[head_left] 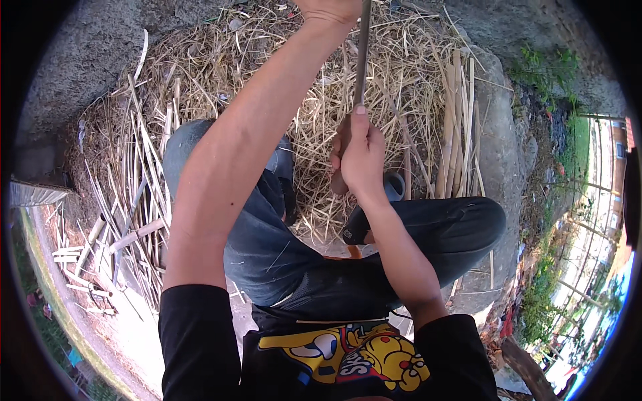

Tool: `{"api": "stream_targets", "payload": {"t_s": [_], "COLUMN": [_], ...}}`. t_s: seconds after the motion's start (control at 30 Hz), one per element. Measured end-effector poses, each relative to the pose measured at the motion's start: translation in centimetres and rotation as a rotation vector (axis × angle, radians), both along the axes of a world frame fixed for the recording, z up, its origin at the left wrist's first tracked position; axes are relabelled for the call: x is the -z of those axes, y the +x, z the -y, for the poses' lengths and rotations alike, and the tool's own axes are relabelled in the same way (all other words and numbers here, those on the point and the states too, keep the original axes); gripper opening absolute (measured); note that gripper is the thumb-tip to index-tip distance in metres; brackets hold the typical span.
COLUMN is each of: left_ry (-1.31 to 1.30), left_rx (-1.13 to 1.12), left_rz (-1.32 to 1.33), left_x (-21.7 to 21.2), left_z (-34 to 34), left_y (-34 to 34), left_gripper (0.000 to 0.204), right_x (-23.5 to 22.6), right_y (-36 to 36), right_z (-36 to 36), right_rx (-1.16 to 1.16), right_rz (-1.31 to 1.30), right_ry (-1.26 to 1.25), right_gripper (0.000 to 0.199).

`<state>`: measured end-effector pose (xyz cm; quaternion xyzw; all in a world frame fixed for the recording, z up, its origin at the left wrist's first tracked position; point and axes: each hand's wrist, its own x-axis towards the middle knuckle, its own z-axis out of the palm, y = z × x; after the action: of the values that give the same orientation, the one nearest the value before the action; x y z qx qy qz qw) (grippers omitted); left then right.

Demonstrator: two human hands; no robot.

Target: The person strips bark from a bamboo stalk using a large blade while seated outdoors. The person holds the blade against the stalk and pulls the stalk through to shave off thin strips, repeating this action along the length of the material.

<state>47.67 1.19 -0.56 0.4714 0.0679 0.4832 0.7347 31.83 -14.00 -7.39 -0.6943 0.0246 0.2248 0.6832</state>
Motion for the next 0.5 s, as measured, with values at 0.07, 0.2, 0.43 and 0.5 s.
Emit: {"api": "stream_targets", "payload": {"t_s": [0.07,0.2,0.43,0.5], "left_ry": [0.015,0.015,0.008,0.029], "left_rx": [-0.004,0.017,-0.035,-0.047], "left_rz": [-0.016,0.0,0.005,-0.01], "left_x": [-0.7,-0.8,-0.2,-0.4], "left_z": [0.1,0.1,-0.6,-0.8], "left_y": [-0.8,-0.4,-0.1,-0.3], "left_gripper": [0.055,0.055,0.056,0.056], "right_x": [-3.1,-2.2,0.1,-3.1], "right_y": [0.6,-0.1,0.7,1.4], "right_z": [-0.3,-0.1,0.4,0.1], "right_rx": [0.037,0.077,0.018,0.077], "right_rz": [0.056,0.114,-0.043,0.061], "right_ry": [0.086,0.121,0.003,0.126], "right_gripper": [0.064,0.063,0.06,0.062]}}
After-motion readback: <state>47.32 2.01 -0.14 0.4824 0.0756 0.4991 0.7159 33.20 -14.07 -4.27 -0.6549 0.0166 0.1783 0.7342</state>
